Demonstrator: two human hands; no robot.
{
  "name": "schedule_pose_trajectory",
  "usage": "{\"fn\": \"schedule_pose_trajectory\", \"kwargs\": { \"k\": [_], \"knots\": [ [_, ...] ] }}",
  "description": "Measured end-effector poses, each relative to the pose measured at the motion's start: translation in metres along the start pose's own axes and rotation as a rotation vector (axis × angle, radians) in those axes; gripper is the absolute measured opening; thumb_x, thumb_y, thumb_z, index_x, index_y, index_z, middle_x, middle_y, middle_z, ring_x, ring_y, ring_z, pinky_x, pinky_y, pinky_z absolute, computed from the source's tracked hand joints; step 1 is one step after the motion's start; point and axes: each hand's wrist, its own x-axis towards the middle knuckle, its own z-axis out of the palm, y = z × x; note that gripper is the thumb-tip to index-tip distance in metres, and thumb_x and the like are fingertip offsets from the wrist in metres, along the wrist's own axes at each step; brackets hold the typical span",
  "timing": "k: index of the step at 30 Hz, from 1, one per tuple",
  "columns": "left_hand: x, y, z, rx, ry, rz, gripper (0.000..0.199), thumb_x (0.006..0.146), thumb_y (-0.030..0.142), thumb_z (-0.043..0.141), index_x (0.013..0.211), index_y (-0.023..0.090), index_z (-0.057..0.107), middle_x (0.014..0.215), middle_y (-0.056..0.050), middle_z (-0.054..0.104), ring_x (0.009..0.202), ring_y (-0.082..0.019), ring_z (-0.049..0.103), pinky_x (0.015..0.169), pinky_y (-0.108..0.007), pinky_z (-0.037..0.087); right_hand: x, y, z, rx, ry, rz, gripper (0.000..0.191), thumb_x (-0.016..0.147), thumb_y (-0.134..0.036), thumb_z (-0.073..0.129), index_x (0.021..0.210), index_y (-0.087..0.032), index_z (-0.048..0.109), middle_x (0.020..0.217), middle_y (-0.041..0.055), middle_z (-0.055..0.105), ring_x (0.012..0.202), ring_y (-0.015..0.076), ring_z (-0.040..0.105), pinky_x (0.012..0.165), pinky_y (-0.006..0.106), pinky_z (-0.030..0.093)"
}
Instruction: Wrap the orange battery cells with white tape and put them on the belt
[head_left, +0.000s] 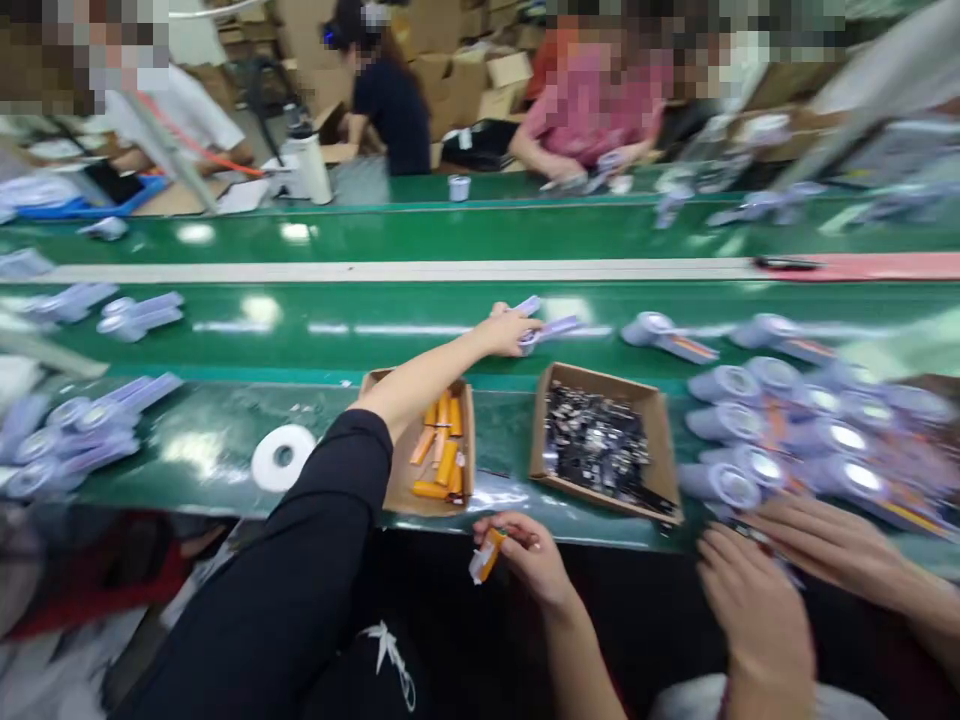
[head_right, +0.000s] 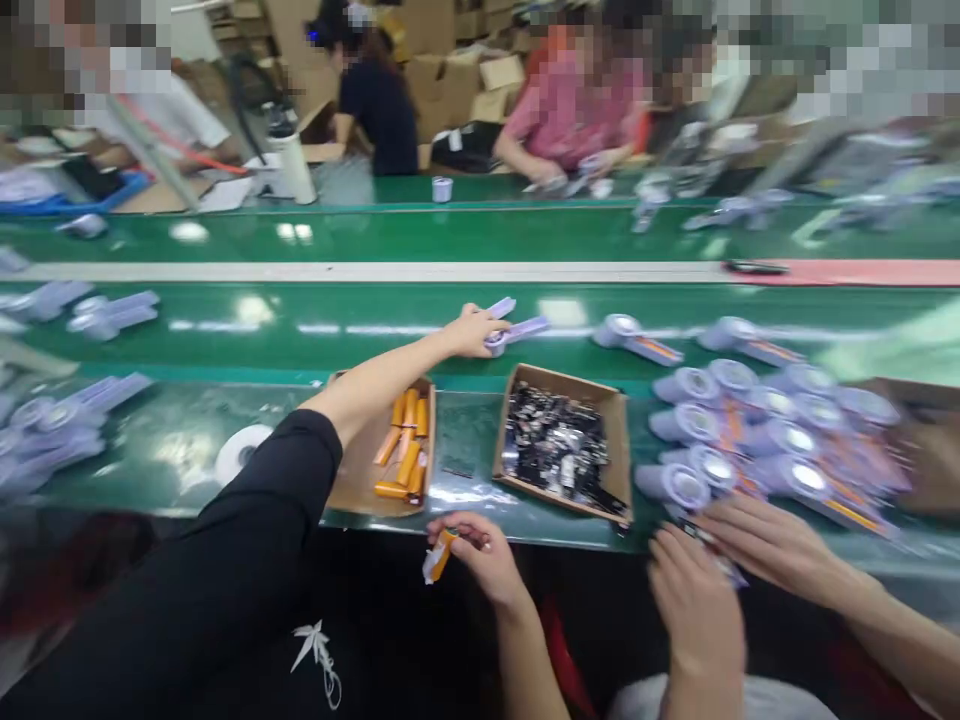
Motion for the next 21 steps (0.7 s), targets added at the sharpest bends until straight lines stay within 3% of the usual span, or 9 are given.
{"fn": "schedule_pose_trajectory", "kwargs": {
  "k": [4, 8, 10, 12, 16, 21],
  "knots": [
    [-0.061, -0.028, -0.028, -0.039, 0.119, -0.144, 0.067, 0.094, 0.02, 0.069, 0.159, 0.016, 0.055, 0.153, -0.022, 0.064, 0.138, -0.033, 0.058, 0.118, -0.052, 0.035, 0.005, 0.009, -0.014, 0.032, -0.072, 0.007, 0.036, 0.066, -0.051, 0.104, 0.089, -0.03, 0.085, 0.094, 0.0131, 0.086, 0.085, 0.0317, 0.084, 0.079, 0.046, 0.066],
    [-0.139, -0.043, -0.069, -0.106, 0.194, -0.287, 0.067, 0.087, 0.032, 0.076, 0.151, 0.017, 0.062, 0.144, -0.013, 0.072, 0.127, -0.031, 0.066, 0.108, -0.04, 0.048, 0.001, 0.003, -0.002, 0.074, -0.109, 0.001, 0.041, 0.065, -0.056, 0.104, 0.089, -0.028, 0.084, 0.091, 0.0109, 0.085, 0.08, 0.0272, 0.082, 0.076, 0.042, 0.064],
    [-0.158, -0.057, -0.078, -0.089, 0.2, -0.355, 0.071, 0.083, 0.039, 0.077, 0.15, 0.018, 0.065, 0.143, -0.012, 0.073, 0.127, -0.032, 0.067, 0.11, -0.04, 0.048, 0.0, -0.003, 0.008, 0.078, -0.085, -0.017, 0.049, 0.061, -0.061, 0.104, 0.088, -0.025, 0.083, 0.088, 0.0103, 0.084, 0.078, 0.0265, 0.081, 0.074, 0.042, 0.063],
    [-0.154, -0.07, -0.077, -0.088, 0.185, -0.329, 0.08, 0.078, 0.043, 0.079, 0.152, 0.016, 0.063, 0.144, -0.014, 0.072, 0.127, -0.034, 0.067, 0.111, -0.041, 0.048, 0.002, -0.008, 0.015, 0.077, -0.044, -0.028, 0.051, 0.059, -0.062, 0.103, 0.087, -0.025, 0.081, 0.089, 0.0106, 0.083, 0.079, 0.0261, 0.081, 0.077, 0.043, 0.063],
    [-0.108, -0.075, -0.062, -0.06, 0.122, -0.278, 0.081, 0.073, 0.056, 0.08, 0.144, 0.017, 0.069, 0.138, -0.016, 0.075, 0.124, -0.037, 0.066, 0.11, -0.045, 0.049, 0.007, -0.009, 0.023, 0.113, 0.012, -0.035, 0.056, 0.051, -0.065, 0.104, 0.083, -0.026, 0.079, 0.087, 0.0094, 0.082, 0.075, 0.0243, 0.079, 0.08, 0.044, 0.063],
    [-0.053, -0.079, -0.055, 0.021, 0.148, -0.331, 0.081, 0.072, 0.069, 0.075, 0.138, 0.022, 0.073, 0.146, -0.022, 0.071, 0.146, -0.055, 0.046, 0.115, -0.067, 0.037, 0.028, 0.011, 0.018, 0.249, -0.099, -0.188, 0.059, 0.056, -0.065, 0.104, 0.086, -0.022, 0.077, 0.077, 0.004, 0.079, 0.067, 0.0207, 0.076, 0.073, 0.038, 0.062]
  ]
}}
